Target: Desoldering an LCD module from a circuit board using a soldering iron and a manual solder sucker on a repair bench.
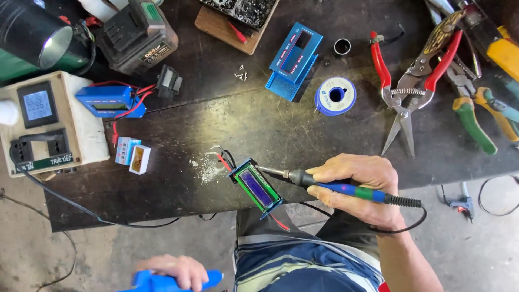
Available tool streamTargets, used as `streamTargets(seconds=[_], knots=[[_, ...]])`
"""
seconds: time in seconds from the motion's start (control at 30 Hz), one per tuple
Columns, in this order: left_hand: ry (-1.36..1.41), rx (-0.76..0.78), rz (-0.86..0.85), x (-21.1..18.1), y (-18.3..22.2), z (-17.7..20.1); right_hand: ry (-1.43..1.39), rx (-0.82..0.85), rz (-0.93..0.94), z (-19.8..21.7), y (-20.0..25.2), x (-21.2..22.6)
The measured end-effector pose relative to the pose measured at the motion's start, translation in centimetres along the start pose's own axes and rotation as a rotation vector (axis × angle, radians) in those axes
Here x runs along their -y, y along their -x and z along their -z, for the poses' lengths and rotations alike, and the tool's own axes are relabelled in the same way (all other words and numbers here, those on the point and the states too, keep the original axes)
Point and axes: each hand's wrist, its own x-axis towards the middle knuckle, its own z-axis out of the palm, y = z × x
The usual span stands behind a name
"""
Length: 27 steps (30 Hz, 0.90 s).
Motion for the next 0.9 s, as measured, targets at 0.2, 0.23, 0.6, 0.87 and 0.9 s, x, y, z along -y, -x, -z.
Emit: streamTargets(seconds=[0.2,0.23,0.6,0.87,0.9], knots=[[-0.343,-0.775,-0.67,-4.1,-6.5,-8.5,0.041,0.034,0.047,0.2,-0.1,-0.3],[-0.402,-0.807,-0.716,-3.9,-6.6,-8.6,0.051,0.044,0.051,0.2,0.0,-0.5],[-0.625,-0.962,-0.773,-5.8,-15.6,-11.9,0.049,0.048,0.052,0.3,-0.3,-0.3],[-0.146,-0.579,-0.485,-9.1,-16.0,-8.2,0.017,0.056,0.046,0.3,-0.5,-0.1],[-0.223,-0.461,-0.432,-9.0,-15.4,-7.2,0.019,0.059,0.043,0.3,-0.5,-0.1]])
